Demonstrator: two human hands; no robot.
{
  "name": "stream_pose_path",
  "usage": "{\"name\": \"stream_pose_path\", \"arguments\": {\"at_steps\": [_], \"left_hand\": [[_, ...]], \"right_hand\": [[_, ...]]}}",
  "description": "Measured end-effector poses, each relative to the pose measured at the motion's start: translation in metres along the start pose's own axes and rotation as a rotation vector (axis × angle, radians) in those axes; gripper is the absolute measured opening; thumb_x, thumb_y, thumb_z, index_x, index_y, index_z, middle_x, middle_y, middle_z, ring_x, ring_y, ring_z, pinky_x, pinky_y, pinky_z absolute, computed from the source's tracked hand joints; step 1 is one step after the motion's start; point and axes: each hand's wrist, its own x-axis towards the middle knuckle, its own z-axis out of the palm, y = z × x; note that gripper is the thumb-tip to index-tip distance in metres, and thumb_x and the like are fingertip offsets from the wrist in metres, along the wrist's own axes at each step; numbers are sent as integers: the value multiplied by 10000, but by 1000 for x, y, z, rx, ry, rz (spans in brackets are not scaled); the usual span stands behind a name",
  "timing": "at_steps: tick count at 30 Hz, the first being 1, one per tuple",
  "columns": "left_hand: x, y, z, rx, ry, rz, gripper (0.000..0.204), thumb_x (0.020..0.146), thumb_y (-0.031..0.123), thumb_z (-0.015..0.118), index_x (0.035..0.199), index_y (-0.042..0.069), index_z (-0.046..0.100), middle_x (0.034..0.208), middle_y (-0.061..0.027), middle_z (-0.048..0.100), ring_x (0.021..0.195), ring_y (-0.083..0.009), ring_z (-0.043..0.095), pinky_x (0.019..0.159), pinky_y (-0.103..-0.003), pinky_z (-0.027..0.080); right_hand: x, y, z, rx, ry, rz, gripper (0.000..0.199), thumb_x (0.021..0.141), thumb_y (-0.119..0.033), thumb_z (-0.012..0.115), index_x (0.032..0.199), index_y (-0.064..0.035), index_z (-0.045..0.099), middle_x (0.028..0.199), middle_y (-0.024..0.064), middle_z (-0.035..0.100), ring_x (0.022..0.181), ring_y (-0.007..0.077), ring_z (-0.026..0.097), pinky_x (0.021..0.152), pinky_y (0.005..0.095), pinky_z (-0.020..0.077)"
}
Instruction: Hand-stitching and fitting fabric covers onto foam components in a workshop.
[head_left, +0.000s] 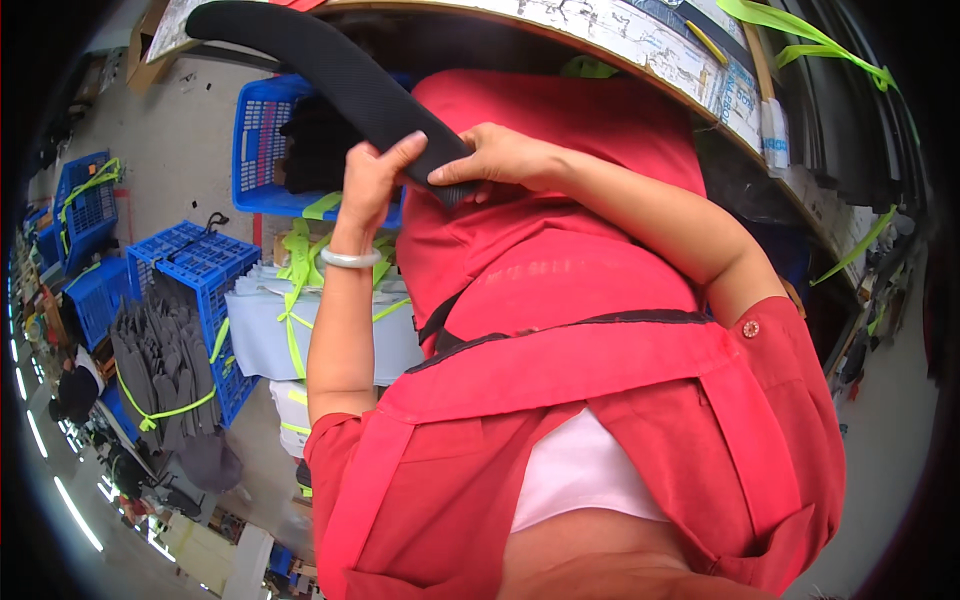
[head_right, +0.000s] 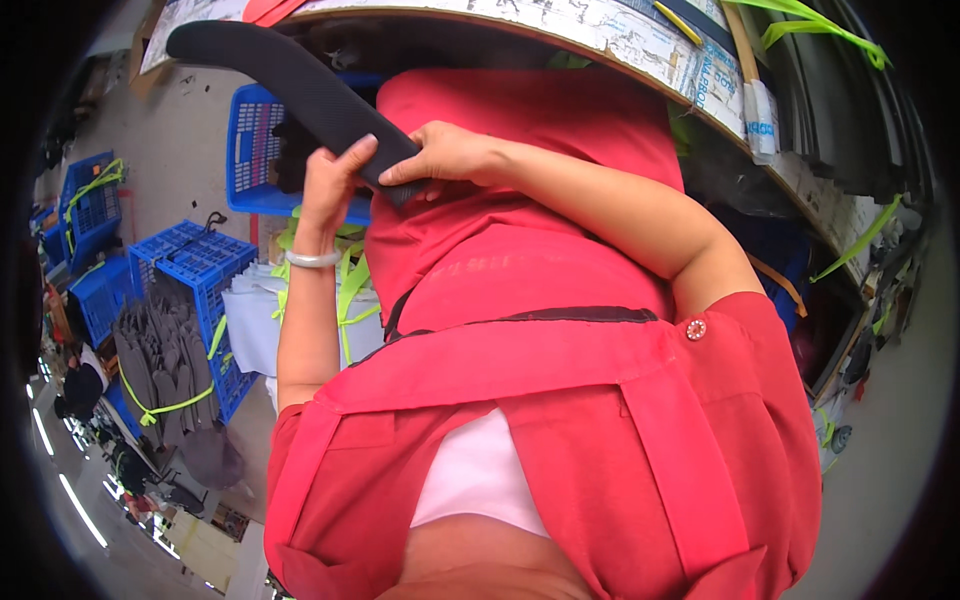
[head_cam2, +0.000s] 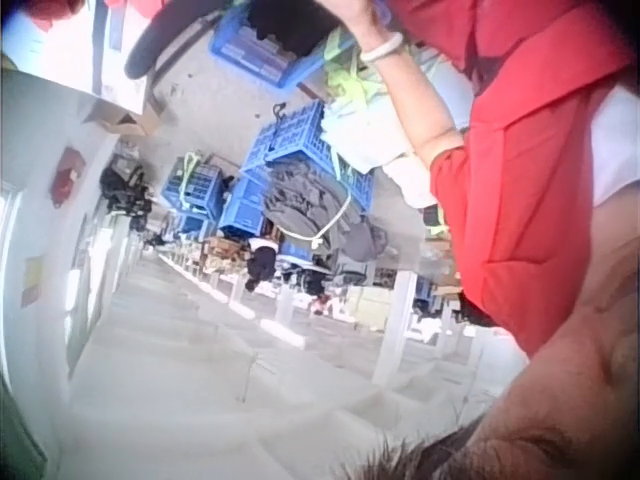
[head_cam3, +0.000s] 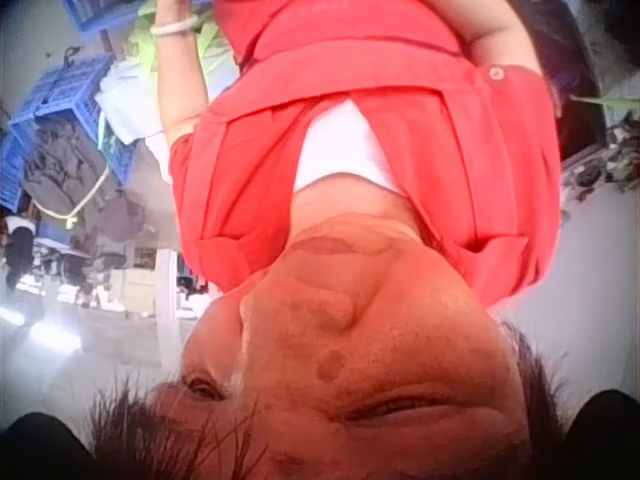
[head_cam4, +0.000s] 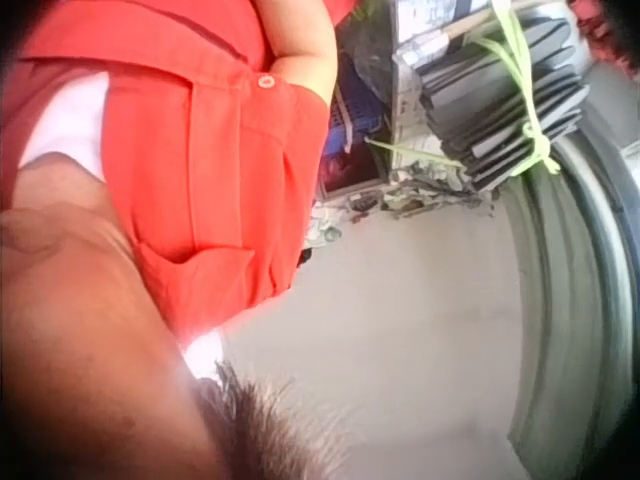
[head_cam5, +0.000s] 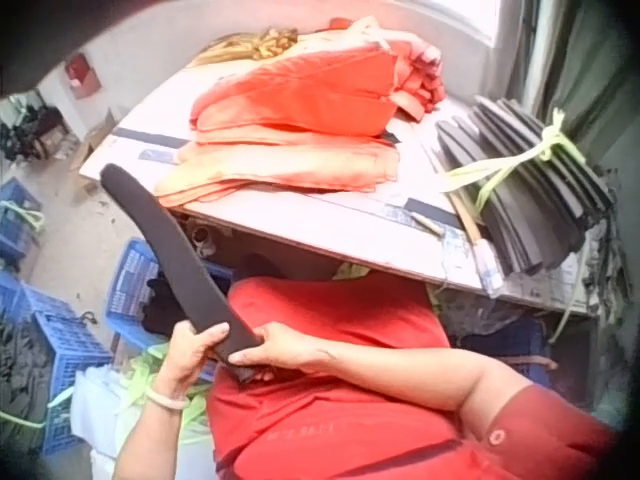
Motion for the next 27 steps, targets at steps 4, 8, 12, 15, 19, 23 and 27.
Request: {"name": "stream_pose_path", "arguments": {"at_steps": [4, 8, 12, 15, 19, 23, 27], "left_hand": [[3, 3, 10, -229, 26, 71, 231, 902, 140, 656, 1045, -40, 636, 904, -121, 692, 751, -196, 685, 633, -294, 572], [-14, -22, 9, -256, -148, -140, 215, 888, 103, 666, 1041, -43, 629, 869, -118, 680, 657, -191, 667, 564, -278, 572], [-13, -19, 16, -249, -82, -126, 219, 892, 93, 658, 1054, -51, 625, 875, -125, 682, 640, -194, 667, 568, -280, 572], [-16, -12, 25, -238, -183, -69, 222, 912, 108, 635, 1067, -50, 627, 904, -126, 682, 704, -198, 677, 596, -293, 578], [-2, -26, 22, -372, -66, -38, 249, 934, 152, 616, 1092, -40, 625, 939, -120, 683, 790, -195, 680, 647, -312, 589], [-6, -28, 11, -415, -171, -101, 251, 948, 160, 597, 1103, -36, 616, 999, -114, 673, 870, -200, 669, 732, -343, 586], [25, -26, 0, -656, -47, -42, 276, 933, 168, 620, 1126, -26, 589, 1075, -123, 656, 1029, -230, 628, 945, -391, 504]], "right_hand": [[9, 4, -11, 39, 27, -28, 321, 803, -284, 769, 935, -15, 655, 762, 45, 656, 605, 99, 608, 581, 221, 523], [3, -8, -10, -414, 131, -189, 285, 838, -271, 738, 931, -20, 638, 782, 19, 623, 662, 81, 577, 620, 214, 501], [7, -8, -17, -1, 96, -160, 321, 940, -331, 609, 989, -14, 627, 834, 17, 619, 717, 71, 558, 669, 220, 488], [11, -5, -19, -396, 199, -318, 311, 920, -289, 637, 805, 0, 622, 637, 40, 585, 581, 147, 527, 564, 313, 431], [21, 3, -14, -864, 512, -712, 324, 886, -274, 653, 814, 27, 556, 694, 227, 540, 596, 367, 476, 565, 390, 426], [17, -9, -20, -655, 224, -332, 360, 915, -306, 636, 800, 24, 549, 602, 125, 526, 563, 208, 575, 527, 367, 433], [8, -19, -14, -541, 117, -187, 366, 926, -346, 627, 891, 17, 598, 638, 78, 549, 532, 134, 557, 492, 311, 464]]}}
